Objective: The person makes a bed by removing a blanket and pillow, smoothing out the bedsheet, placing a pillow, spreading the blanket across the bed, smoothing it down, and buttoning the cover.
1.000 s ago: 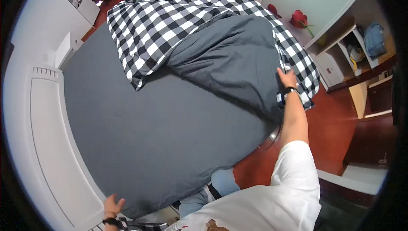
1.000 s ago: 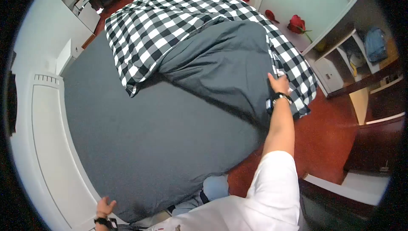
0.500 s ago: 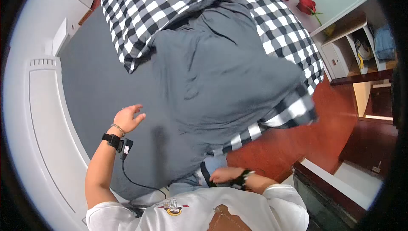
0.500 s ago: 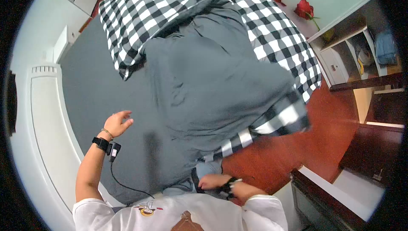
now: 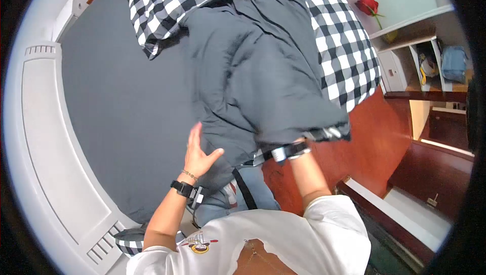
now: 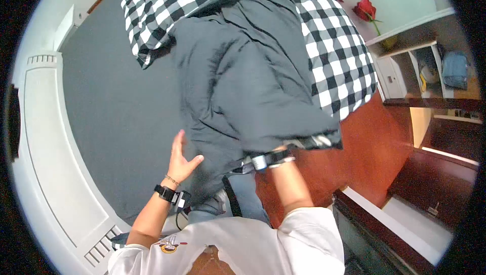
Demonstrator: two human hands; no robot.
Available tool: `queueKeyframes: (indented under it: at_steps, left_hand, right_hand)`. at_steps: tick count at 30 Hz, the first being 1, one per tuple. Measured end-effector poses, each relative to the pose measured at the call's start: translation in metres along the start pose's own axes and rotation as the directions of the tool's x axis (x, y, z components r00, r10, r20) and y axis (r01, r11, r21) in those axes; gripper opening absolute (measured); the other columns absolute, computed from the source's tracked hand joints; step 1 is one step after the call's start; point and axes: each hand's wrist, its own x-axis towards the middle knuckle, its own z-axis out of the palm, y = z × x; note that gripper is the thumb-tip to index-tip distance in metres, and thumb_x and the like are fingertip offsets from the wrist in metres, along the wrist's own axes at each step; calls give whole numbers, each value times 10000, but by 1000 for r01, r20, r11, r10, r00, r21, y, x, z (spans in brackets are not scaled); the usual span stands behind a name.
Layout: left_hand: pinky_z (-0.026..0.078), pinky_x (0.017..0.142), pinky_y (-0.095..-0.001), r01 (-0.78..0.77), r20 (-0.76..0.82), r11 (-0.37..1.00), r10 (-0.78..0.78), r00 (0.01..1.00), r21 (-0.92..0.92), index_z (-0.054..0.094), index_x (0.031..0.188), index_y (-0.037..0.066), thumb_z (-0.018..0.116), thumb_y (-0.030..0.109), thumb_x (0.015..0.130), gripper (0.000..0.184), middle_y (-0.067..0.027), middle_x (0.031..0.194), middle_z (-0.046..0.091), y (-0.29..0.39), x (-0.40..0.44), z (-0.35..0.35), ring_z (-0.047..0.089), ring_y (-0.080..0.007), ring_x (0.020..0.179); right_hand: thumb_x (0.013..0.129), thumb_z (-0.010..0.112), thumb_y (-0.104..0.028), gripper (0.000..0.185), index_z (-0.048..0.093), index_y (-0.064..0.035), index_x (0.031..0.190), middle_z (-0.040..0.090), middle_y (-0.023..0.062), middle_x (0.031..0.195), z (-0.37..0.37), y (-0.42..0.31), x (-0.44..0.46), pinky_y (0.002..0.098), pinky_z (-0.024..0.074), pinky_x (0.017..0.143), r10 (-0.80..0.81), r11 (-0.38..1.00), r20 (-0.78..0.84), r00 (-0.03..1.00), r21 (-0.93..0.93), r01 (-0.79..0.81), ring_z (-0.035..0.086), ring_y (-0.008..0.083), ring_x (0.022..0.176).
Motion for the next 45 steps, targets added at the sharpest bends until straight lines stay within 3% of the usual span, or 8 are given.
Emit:
queueKeyframes:
  at_steps: [5, 8, 11, 13, 18, 31, 40, 45]
  left_hand:
    - [162, 1068, -578, -334, 261, 845, 240, 935, 419, 394, 1347, 161, 738, 547, 546, 954, -138, 1441, 276, 54, 17, -13, 221, -311, 1354]
    - [212, 1056, -577, -230, 439, 686, -145, 887, 691, 465, 1309, 197, 631, 533, 708, 708, -96, 1457, 288, -51, 5, 7, 228, -259, 1363]
    - [338, 1027, -426, -68, 501, 538, -722, 477, 840, 548, 1234, 151, 620, 523, 756, 610, -158, 1294, 501, -140, -16, 5, 450, -298, 1229]
    - [389, 979, -399, 312, 436, 672, -699, 567, 671, 531, 1222, 45, 639, 486, 744, 659, -201, 1235, 534, -114, -18, -8, 484, -349, 1174]
    - [378, 991, -402, 184, -112, 966, -165, 980, 182, 409, 1284, -31, 732, 399, 656, 827, -228, 1272, 471, -16, 20, 29, 460, -346, 1186]
    - [473, 697, -449, -331, 313, 943, 303, 900, 39, 600, 892, 22, 687, 474, 680, 506, -170, 744, 635, 28, -36, 113, 617, -369, 752]
    - [487, 699, -449, -59, -154, 894, -12, 988, -444, 634, 945, 35, 644, 586, 704, 601, -216, 844, 643, -31, -122, -52, 620, -383, 802]
    - [506, 680, -385, -99, -582, 758, -403, 706, -645, 571, 1054, 25, 485, 361, 916, 373, -153, 890, 632, -176, -343, -296, 615, -263, 723]
  right_hand:
    - [846, 619, -306, 476, 514, -43, 1228, 569, 123, 1205, 98, -74, -126, 362, 412, 938, -581, 761, 460, 671, 600, 247, 533, 226, 1098]
    - [866, 614, -294, 359, 609, -32, 1111, 643, 120, 1056, 64, 10, -168, 331, 469, 856, -170, 934, 933, 319, 255, -250, 601, 174, 960]
    - [865, 616, -231, 180, 629, -52, 882, 642, 31, 811, -32, 100, -150, 313, 489, 700, 264, 954, 381, 886, -236, -184, 591, 149, 756]
    - [886, 553, -340, 325, 553, -50, 1032, 597, 54, 937, -89, 165, -116, 330, 461, 759, 454, 878, -144, 879, 243, -413, 550, 181, 877]
    - [723, 563, -710, 1023, 113, -151, 1453, 232, 132, 1459, -121, 207, 34, 536, 335, 912, 775, 277, 292, 561, 642, -715, 376, 319, 1224]
    - [867, 596, -361, 571, 457, 44, 1245, 531, 143, 1233, -97, 181, 43, 388, 437, 914, 614, 474, 339, 713, 564, -676, 539, 287, 1079]
    - [872, 522, -406, 603, 433, -5, 1312, 432, 122, 1354, -6, -133, 81, 360, 291, 1047, 40, 919, 180, 983, 379, -107, 407, 250, 1234]
    - [936, 412, -350, 452, 496, -6, 1217, 521, 121, 1201, 276, -585, -37, 339, 386, 958, -616, 782, 625, 480, 562, 271, 502, 220, 1105]
